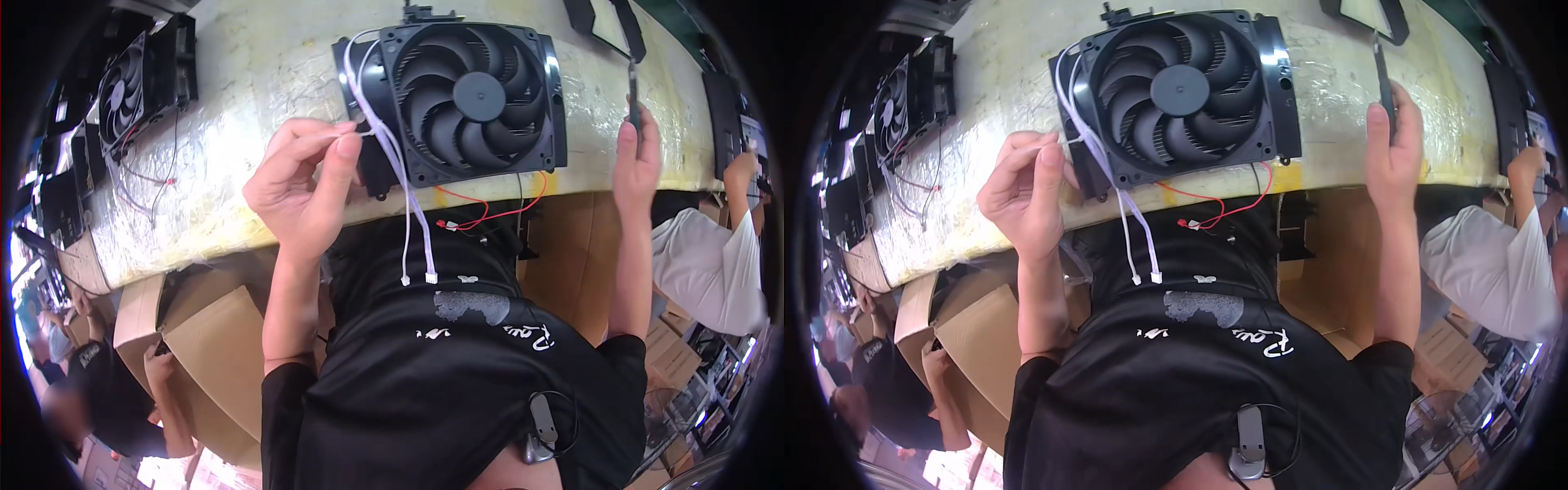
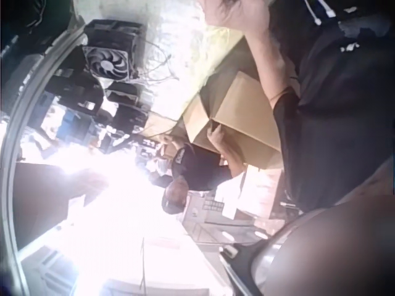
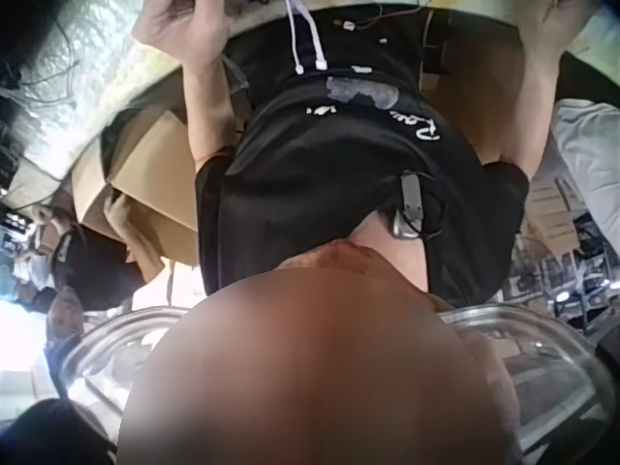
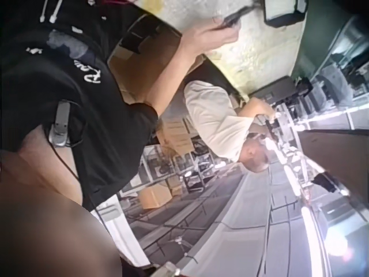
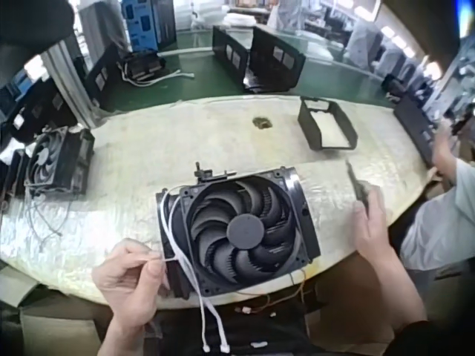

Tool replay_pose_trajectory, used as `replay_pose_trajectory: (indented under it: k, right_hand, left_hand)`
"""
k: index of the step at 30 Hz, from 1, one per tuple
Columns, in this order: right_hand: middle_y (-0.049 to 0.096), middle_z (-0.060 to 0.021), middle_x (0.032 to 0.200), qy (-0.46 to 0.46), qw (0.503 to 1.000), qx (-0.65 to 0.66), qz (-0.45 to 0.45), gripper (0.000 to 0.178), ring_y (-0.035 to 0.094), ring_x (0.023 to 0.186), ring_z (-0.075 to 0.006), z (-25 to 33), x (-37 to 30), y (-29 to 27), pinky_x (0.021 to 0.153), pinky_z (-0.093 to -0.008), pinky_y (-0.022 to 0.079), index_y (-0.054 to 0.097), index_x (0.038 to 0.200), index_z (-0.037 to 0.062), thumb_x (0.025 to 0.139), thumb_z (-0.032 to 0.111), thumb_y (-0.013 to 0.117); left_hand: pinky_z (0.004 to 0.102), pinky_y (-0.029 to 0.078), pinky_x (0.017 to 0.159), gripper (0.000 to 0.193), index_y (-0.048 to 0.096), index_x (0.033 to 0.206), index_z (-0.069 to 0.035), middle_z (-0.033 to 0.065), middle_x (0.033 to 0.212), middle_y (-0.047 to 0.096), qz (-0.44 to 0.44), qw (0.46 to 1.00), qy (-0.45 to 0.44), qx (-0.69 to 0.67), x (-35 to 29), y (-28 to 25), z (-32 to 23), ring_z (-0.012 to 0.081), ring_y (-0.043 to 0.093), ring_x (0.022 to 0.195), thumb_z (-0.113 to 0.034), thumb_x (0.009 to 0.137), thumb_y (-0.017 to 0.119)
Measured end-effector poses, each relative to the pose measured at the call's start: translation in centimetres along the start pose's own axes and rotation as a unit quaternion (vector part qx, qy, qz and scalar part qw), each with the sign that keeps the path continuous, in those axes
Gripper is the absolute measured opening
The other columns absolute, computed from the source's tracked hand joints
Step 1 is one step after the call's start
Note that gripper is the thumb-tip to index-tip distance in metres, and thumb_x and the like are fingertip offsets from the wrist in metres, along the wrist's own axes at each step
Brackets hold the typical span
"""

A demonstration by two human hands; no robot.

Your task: Assembling electronic cooling units by securing fans into plastic housings and managing wires with zip ties.

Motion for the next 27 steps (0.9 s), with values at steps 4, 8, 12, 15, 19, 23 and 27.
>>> replay_pose_trajectory:
  k: [4,8,12,15,19,23,27]
  right_hand:
    - [0.056,-0.0077,0.105,-0.219,0.950,-0.114,0.189,0.049,0.055,0.093,-0.0187,14.9,1.6,2.5,0.082,-0.0288,0.043,0.061,0.127,0.0071,0.079,-0.003,0.066]
    - [0.055,-0.0106,0.105,-0.335,0.886,-0.221,0.232,0.060,0.056,0.098,-0.0293,20.1,1.9,5.6,0.086,-0.0375,0.042,0.064,0.124,0.0132,0.067,-0.003,0.069]
    - [0.056,-0.0092,0.105,-0.336,0.877,-0.261,0.225,0.058,0.056,0.099,-0.0294,22.1,1.8,5.9,0.087,-0.0407,0.041,0.064,0.124,0.0120,0.067,-0.003,0.070]
    - [0.056,-0.0094,0.104,-0.351,0.858,-0.288,0.240,0.056,0.056,0.098,-0.0291,23.6,1.5,6.0,0.087,-0.0399,0.042,0.064,0.123,0.0109,0.068,-0.002,0.070]
    - [0.056,-0.0086,0.100,-0.351,0.838,-0.335,0.249,0.053,0.056,0.093,-0.0277,23.8,1.1,6.1,0.083,-0.0397,0.043,0.065,0.120,0.0097,0.068,0.001,0.072]
    - [0.057,-0.0069,0.091,-0.339,0.831,-0.362,0.253,0.048,0.059,0.082,-0.0244,23.2,0.2,6.1,0.071,-0.0368,0.046,0.067,0.117,0.0118,0.070,0.005,0.074]
    - [0.056,-0.0061,0.080,-0.345,0.831,-0.366,0.236,0.043,0.059,0.072,-0.0242,22.4,0.2,6.6,0.063,-0.0354,0.046,0.068,0.114,0.0120,0.071,0.007,0.075]
  left_hand:
    - [0.0202,0.047,0.054,0.011,0.069,0.098,0.007,0.0109,0.087,0.064,0.013,1.000,-0.008,-0.019,0.0,-0.2,-0.4,0.0105,0.059,0.063,0.007,0.087,0.067]
    - [0.0198,0.046,0.054,0.007,0.069,0.094,0.008,0.0109,0.086,0.064,-0.003,0.999,-0.031,-0.040,0.1,-0.2,-0.3,0.0093,0.059,0.062,0.006,0.087,0.068]
    - [0.0193,0.045,0.054,0.006,0.068,0.091,0.008,0.0106,0.086,0.064,-0.001,0.999,-0.025,-0.044,0.3,0.0,0.0,0.0082,0.058,0.060,0.004,0.088,0.069]
    - [0.0190,0.045,0.052,0.005,0.068,0.091,0.008,0.0102,0.086,0.064,-0.012,0.997,-0.037,-0.066,0.2,-0.1,-0.1,0.0079,0.057,0.060,0.004,0.088,0.069]
    - [0.0188,0.045,0.051,0.005,0.068,0.090,0.008,0.0101,0.086,0.064,-0.008,0.996,-0.039,-0.079,0.2,-0.2,0.0,0.0078,0.057,0.060,0.003,0.088,0.069]
    - [0.0194,0.044,0.049,0.006,0.068,0.089,0.007,0.0100,0.085,0.064,-0.014,0.996,-0.044,-0.082,0.1,0.2,0.1,0.0077,0.057,0.058,0.002,0.088,0.069]
    - [0.0194,0.042,0.050,0.010,0.066,0.094,0.007,0.0086,0.071,0.064,-0.089,0.978,-0.134,-0.133,0.3,-0.3,-0.4,0.0079,0.056,0.055,-0.003,0.092,0.067]
Point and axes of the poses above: each hand's wrist, its own x-axis towards the middle knuckle, its own y-axis out of the palm, z = x × y, the point moved 3 cm from there along x, towards the middle knuckle
